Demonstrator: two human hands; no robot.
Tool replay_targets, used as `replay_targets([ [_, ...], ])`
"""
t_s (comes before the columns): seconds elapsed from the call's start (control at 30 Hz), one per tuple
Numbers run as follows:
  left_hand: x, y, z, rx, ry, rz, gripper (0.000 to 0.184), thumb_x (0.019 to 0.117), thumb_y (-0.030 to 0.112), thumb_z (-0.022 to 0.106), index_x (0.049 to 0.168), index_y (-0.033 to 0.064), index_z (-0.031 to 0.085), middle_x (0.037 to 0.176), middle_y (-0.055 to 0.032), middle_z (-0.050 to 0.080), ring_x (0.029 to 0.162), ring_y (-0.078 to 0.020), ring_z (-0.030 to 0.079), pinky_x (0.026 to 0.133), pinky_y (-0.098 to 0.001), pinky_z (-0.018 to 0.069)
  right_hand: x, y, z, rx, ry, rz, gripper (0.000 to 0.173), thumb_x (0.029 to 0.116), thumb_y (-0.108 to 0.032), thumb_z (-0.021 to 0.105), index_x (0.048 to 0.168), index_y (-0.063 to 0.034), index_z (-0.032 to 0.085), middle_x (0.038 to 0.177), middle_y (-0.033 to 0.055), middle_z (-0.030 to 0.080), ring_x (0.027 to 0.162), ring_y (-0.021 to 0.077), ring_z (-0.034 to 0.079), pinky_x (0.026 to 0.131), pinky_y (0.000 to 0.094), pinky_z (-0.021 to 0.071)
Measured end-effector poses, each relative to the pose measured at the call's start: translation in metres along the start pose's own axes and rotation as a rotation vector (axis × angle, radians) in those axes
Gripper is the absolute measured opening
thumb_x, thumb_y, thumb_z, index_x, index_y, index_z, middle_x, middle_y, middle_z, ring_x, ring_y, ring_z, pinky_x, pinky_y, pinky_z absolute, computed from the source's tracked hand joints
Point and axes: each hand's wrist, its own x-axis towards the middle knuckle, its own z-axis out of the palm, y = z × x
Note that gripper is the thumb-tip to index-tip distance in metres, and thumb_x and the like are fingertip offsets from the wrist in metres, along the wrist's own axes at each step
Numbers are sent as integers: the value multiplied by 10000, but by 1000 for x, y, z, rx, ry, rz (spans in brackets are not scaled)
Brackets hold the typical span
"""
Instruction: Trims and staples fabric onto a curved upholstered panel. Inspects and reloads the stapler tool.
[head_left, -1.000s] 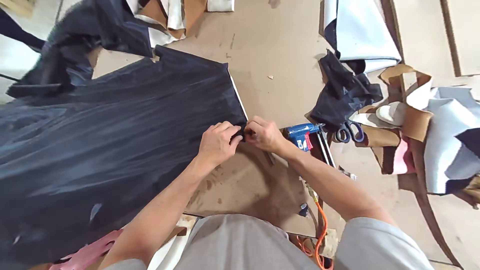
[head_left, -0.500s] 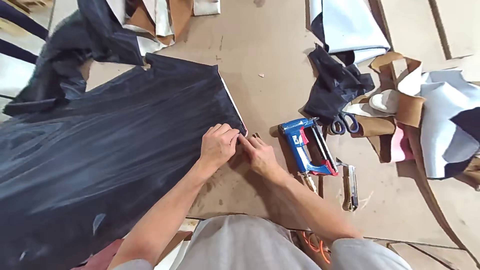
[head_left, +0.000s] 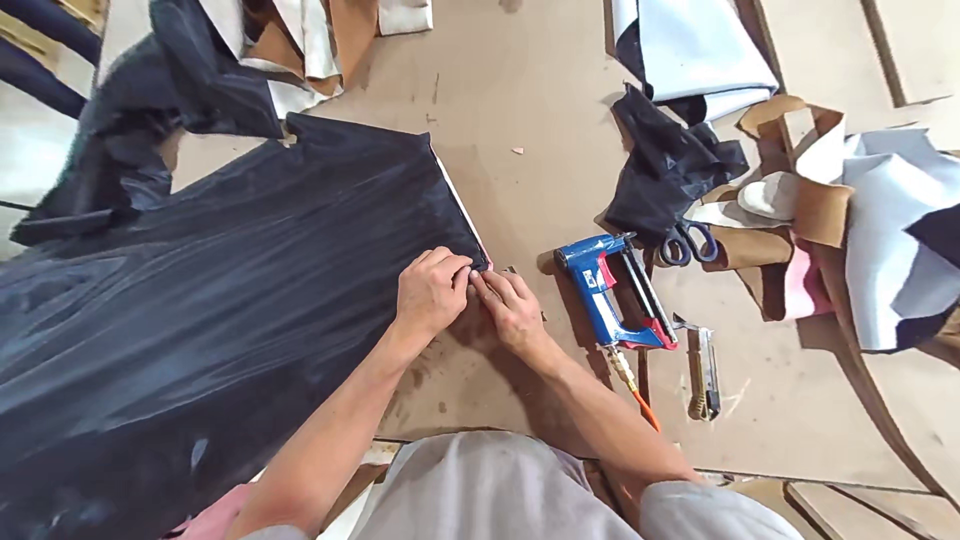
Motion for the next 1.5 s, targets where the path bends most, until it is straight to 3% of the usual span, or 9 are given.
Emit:
replay_targets([
  [0.23,1,6,-6,33,-73,-10,245,988,199,565,1025,110,790,1003,-78,750,968,-251,715,850,-445,581,-2,-22,2,-126,-141,29,229,965,-111,564,1114,-127,737,1356,51,687,1093,267,684,773,408,548],
  [0.4,-3,7,1,157,-36,86,261,1000,196,529,1013,102,771,982,-84,740,931,-267,705,808,-434,567,9,-19,-29,151,-352,21,179,882,-124,635,1012,-76,748,1274,105,717,1028,265,721,802,412,605],
  [0.47,-6,5,4,169,4,117,260,1008,188,524,1009,98,767,965,-87,739,901,-266,705,781,-425,563,19,-4,-44,159,-253,36,182,934,-109,620,1047,-90,761,1107,89,759,987,225,736,836,381,616],
  [0.6,-11,5,11,154,42,140,248,1010,165,529,998,97,767,950,-79,733,885,-248,699,777,-400,561,60,38,-40,188,-315,10,237,987,-148,638,1190,-122,757,1073,91,725,958,214,710,834,382,607],
  [0.73,-17,0,3,60,15,87,268,1033,274,560,1061,125,781,1013,-65,753,957,-227,710,851,-392,573,88,51,-35,225,-486,-99,154,948,-157,680,1041,-112,793,1012,64,737,921,201,715,817,399,600],
  [0.97,-51,-26,-15,125,-15,38,291,1028,310,585,1153,125,771,1057,-102,732,989,-276,694,872,-392,569,51,36,-16,17,-103,-201,137,958,-138,656,963,-78,779,928,88,740,835,226,711,634,341,579],
  [1.13,-62,-34,-18,154,-23,47,327,1025,330,600,1208,100,745,1106,-131,721,1010,-303,692,874,-416,576,53,36,-33,31,-321,-254,218,983,-150,585,1070,-67,768,1090,126,718,989,277,695,721,382,593],
  [1.23,-65,-36,-18,155,-26,57,309,1028,294,596,1220,102,743,1111,-134,716,1006,-304,685,881,-402,571,75,38,-42,70,-461,-256,231,1003,-226,605,984,-78,782,1047,88,734,977,239,704,805,368,598],
  [1.5,-50,-42,-33,208,50,85,269,1047,227,549,1058,81,775,915,-100,762,862,-266,740,767,-400,601,100,38,-36,63,-556,-323,217,1008,-224,604,990,-100,780,943,65,716,852,228,702,698,387,584],
])
